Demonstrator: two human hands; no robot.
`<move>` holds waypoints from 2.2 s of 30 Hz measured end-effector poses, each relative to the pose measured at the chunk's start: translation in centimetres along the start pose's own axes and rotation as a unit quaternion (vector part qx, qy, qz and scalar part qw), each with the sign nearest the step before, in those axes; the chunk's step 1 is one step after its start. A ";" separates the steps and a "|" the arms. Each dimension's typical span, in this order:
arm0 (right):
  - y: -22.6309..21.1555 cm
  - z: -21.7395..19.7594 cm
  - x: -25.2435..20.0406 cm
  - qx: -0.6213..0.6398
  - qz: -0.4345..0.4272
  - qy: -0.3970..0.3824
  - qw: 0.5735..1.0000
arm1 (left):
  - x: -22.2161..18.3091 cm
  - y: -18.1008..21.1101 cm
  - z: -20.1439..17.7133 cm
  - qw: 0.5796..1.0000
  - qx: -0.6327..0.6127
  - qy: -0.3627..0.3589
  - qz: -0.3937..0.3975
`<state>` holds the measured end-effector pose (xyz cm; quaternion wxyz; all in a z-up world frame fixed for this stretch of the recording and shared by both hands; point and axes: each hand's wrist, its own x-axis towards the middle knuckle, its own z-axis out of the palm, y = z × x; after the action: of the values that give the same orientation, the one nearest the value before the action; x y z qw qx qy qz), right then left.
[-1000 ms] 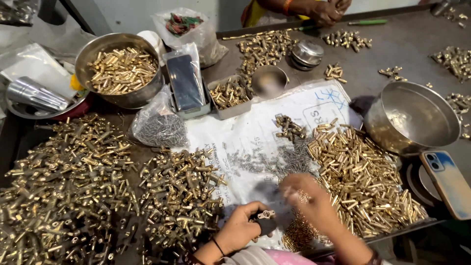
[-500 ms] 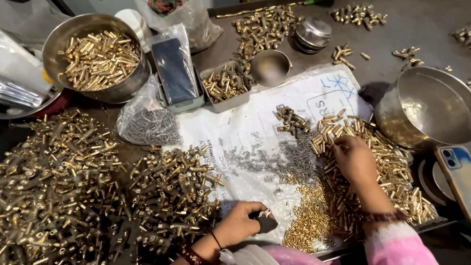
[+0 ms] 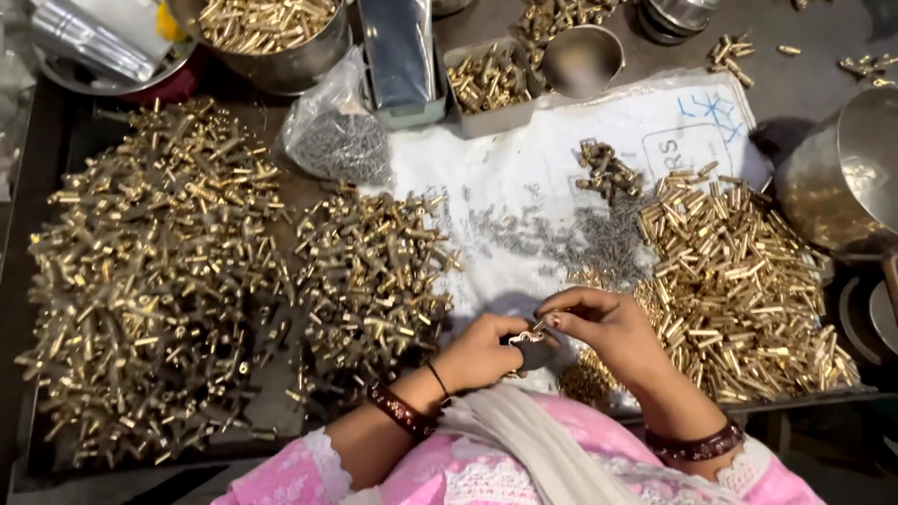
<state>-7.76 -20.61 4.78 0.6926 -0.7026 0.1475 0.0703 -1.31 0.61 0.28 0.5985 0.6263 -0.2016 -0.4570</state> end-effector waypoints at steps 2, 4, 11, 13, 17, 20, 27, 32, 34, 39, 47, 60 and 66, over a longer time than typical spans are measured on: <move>-0.6 0.6 -0.8 0.001 0.022 -0.022 1.000 | -0.6 -0.5 0.3 1.000 0.011 -0.006 0.024; -1.7 0.9 -1.5 0.001 0.044 -0.043 0.998 | -1.0 -1.0 0.8 0.998 0.023 -0.012 0.049; -4.0 1.0 -2.8 -0.155 -0.043 -0.126 0.979 | -2.2 1.2 1.4 0.998 0.050 -0.014 -0.018; -3.9 0.9 -2.6 -0.061 -0.007 -0.147 0.987 | -2.0 1.0 1.1 0.997 0.059 -0.015 -0.041; -4.3 1.2 -2.2 -0.270 -0.139 -0.114 0.946 | -0.5 -1.8 0.2 0.997 0.059 -0.049 -0.032; -3.0 0.6 -1.8 -0.295 -0.193 -0.110 0.929 | 0.8 -3.2 -0.2 0.996 -0.011 -0.081 -0.030; 1.9 -6.3 0.3 -0.064 -0.003 0.187 0.980 | 1.2 1.1 -1.7 0.984 -0.169 -0.032 -0.055; 2.6 -4.5 -1.1 -0.384 0.038 0.158 0.909 | 1.7 1.6 -1.6 0.959 -0.257 0.065 -0.099; 3.3 -2.9 -1.6 -0.428 -0.081 0.102 0.894 | 1.7 1.1 -1.4 0.950 -0.278 0.084 -0.110; 3.9 -1.1 -1.5 -0.533 -0.120 0.143 0.825 | 0.3 1.0 -1.4 0.965 -0.251 0.033 -0.067; 1.6 -0.4 -1.1 -0.587 -0.103 0.088 0.798 | -0.9 1.5 -1.0 0.943 -0.320 0.020 -0.086; -5.4 4.8 -2.0 -0.491 -0.256 0.029 0.832 | 1.6 -2.8 -2.5 0.941 -0.332 0.000 -0.060; -5.4 4.7 -1.4 -0.518 -0.257 0.022 0.816 | 1.9 -1.5 -2.2 0.944 -0.321 0.007 -0.071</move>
<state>-6.98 -15.84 10.19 0.2162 -0.9712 -0.0808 -0.0596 0.97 0.66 -2.01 0.7354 0.4167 0.0050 -0.5344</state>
